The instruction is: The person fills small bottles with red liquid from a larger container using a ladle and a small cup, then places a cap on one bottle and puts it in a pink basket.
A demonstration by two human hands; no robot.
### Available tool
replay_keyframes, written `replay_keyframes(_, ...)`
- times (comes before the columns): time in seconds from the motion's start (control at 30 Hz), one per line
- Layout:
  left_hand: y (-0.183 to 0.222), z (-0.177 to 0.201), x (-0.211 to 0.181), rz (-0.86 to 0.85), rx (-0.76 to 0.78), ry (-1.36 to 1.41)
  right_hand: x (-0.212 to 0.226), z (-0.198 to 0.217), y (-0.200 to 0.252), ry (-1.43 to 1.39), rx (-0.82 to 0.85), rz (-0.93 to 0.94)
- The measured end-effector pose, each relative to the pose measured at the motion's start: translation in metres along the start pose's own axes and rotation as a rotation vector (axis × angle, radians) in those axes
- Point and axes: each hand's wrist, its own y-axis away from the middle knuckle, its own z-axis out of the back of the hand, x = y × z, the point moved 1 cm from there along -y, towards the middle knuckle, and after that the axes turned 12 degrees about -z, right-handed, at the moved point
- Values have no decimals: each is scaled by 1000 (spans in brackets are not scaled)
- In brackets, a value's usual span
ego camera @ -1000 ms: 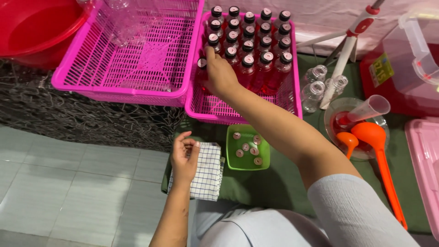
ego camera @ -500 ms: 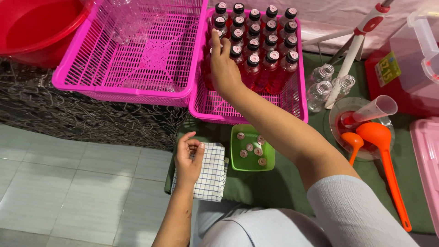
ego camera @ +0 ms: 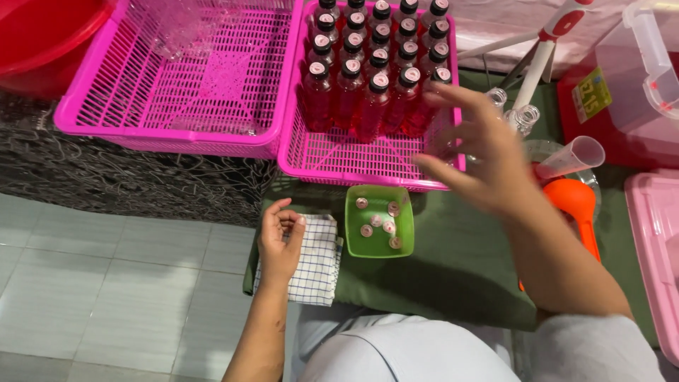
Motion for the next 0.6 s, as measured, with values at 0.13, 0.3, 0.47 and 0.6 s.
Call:
replay_keyframes(0.13,1,1,1,14,23,-7,-32,56,72,-233,-145,-149)
replay_keyframes(0.3,-1,-3,-8,7,39,-22,-88,55,150,-342,-275,-278)
replay_keyframes(0.47,1,-23,-32,-72,-9,-24,-120,10,177,-329,-194,-380)
replay_keyframes(0.6,4,-52,-62,-167,74,-110,-133,-33,173,-277,-107,-408)
